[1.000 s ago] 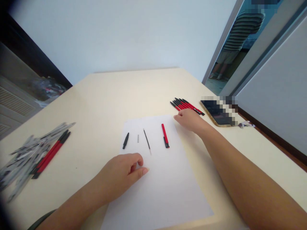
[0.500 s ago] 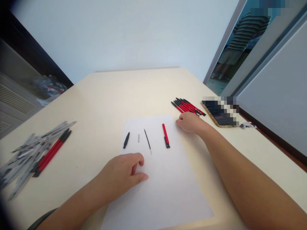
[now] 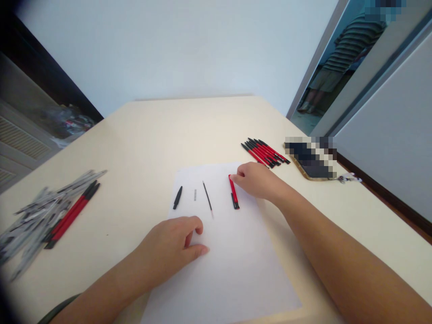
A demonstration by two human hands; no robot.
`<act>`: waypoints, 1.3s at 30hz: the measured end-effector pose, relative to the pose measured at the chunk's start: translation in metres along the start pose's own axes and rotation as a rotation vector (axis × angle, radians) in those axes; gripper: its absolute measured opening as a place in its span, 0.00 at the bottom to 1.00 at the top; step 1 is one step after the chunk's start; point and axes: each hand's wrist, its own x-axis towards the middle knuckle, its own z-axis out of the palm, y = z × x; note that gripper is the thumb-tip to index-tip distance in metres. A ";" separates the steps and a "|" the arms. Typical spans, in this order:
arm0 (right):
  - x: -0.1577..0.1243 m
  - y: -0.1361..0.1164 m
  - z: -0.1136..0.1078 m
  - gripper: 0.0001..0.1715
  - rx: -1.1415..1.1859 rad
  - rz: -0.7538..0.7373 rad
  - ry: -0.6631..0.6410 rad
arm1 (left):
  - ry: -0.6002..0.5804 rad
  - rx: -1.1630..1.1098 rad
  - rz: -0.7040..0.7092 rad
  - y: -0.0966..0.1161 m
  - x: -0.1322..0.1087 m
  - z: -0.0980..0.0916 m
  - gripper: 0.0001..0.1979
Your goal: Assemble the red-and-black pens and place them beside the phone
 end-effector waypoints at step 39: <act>-0.015 -0.050 0.026 0.19 0.263 -0.176 0.158 | 0.166 -1.154 -0.271 0.008 0.008 0.000 0.16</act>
